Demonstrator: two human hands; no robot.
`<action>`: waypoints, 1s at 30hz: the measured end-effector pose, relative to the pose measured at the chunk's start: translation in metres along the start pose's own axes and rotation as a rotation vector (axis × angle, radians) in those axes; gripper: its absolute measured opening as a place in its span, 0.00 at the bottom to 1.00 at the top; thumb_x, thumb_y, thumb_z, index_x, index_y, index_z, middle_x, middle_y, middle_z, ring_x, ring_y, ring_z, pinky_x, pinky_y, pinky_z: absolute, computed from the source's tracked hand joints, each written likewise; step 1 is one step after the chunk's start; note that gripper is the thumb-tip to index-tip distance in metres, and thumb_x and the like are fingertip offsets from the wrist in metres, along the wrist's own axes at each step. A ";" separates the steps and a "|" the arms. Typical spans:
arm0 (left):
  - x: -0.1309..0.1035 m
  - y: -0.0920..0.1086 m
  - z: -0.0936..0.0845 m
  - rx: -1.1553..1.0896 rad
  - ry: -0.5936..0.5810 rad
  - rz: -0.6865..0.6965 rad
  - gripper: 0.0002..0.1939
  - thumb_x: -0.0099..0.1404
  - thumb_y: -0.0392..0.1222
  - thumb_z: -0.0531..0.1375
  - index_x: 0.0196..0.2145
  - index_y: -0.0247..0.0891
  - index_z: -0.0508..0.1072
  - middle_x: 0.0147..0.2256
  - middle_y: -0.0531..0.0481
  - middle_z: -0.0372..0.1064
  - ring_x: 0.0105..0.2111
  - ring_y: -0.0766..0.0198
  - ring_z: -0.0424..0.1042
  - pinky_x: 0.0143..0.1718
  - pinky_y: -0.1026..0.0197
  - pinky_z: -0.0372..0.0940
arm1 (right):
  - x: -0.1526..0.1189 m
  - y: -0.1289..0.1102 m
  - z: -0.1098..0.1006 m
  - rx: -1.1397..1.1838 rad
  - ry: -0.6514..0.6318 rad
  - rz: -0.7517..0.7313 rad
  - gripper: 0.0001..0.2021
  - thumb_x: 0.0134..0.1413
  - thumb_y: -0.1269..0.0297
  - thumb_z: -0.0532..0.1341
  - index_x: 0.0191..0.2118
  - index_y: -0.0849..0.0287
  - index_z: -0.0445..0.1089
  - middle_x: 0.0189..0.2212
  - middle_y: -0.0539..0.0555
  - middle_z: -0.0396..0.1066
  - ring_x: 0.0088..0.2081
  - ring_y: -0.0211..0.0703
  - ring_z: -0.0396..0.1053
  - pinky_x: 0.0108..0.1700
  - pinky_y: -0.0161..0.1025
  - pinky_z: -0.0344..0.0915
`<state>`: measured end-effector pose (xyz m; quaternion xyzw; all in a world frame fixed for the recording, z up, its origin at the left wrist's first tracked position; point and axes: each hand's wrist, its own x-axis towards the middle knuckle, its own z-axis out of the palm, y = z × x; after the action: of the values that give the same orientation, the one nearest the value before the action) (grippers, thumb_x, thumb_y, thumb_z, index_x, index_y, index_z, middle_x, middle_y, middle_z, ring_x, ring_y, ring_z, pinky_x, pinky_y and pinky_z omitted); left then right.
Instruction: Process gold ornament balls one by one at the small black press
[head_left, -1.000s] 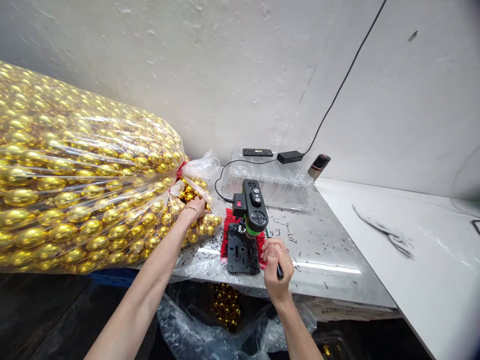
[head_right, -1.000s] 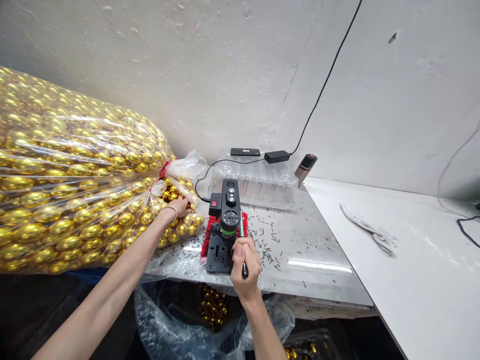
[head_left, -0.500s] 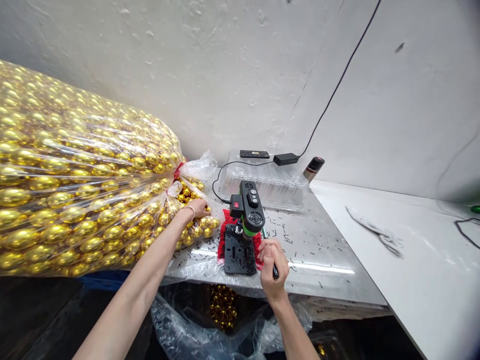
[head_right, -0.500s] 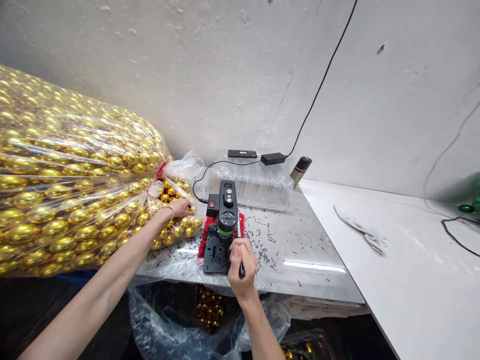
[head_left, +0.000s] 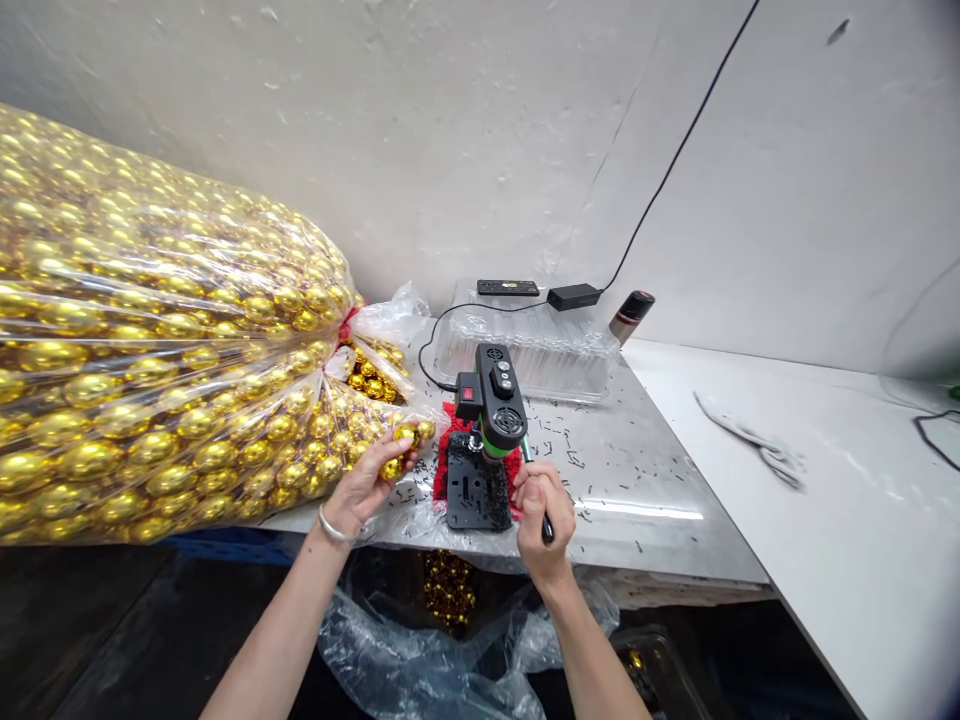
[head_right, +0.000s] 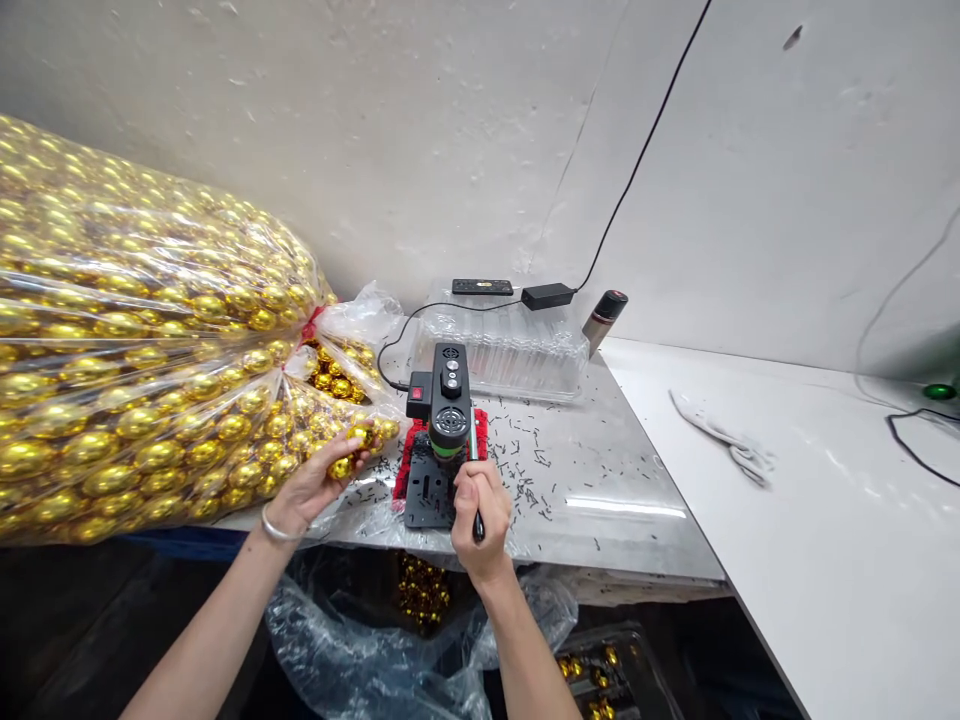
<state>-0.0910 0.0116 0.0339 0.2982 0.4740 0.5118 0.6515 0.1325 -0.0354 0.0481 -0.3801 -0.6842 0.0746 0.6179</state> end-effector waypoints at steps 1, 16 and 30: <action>-0.004 -0.011 0.006 -0.036 -0.021 -0.038 0.13 0.55 0.38 0.63 0.40 0.37 0.75 0.34 0.50 0.74 0.27 0.71 0.70 0.29 0.69 0.68 | 0.000 0.000 0.000 -0.005 -0.002 0.002 0.14 0.59 0.76 0.48 0.24 0.57 0.58 0.24 0.51 0.61 0.30 0.38 0.63 0.31 0.37 0.59; 0.013 -0.066 0.048 0.386 -0.102 -0.020 0.23 0.52 0.50 0.68 0.43 0.33 0.74 0.33 0.48 0.74 0.28 0.67 0.71 0.27 0.66 0.64 | 0.001 -0.001 -0.001 -0.019 -0.022 -0.002 0.13 0.60 0.76 0.47 0.26 0.57 0.58 0.26 0.51 0.61 0.29 0.37 0.62 0.29 0.37 0.59; 0.009 -0.058 0.069 1.433 -0.190 0.360 0.18 0.65 0.47 0.57 0.49 0.37 0.72 0.47 0.41 0.72 0.47 0.53 0.72 0.46 0.59 0.64 | 0.001 -0.004 -0.003 -0.016 -0.034 0.016 0.13 0.60 0.75 0.47 0.25 0.57 0.59 0.25 0.51 0.62 0.30 0.38 0.64 0.30 0.38 0.60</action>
<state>-0.0045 0.0099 0.0062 0.7661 0.5769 0.1480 0.2417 0.1339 -0.0382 0.0519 -0.3892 -0.6922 0.0803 0.6025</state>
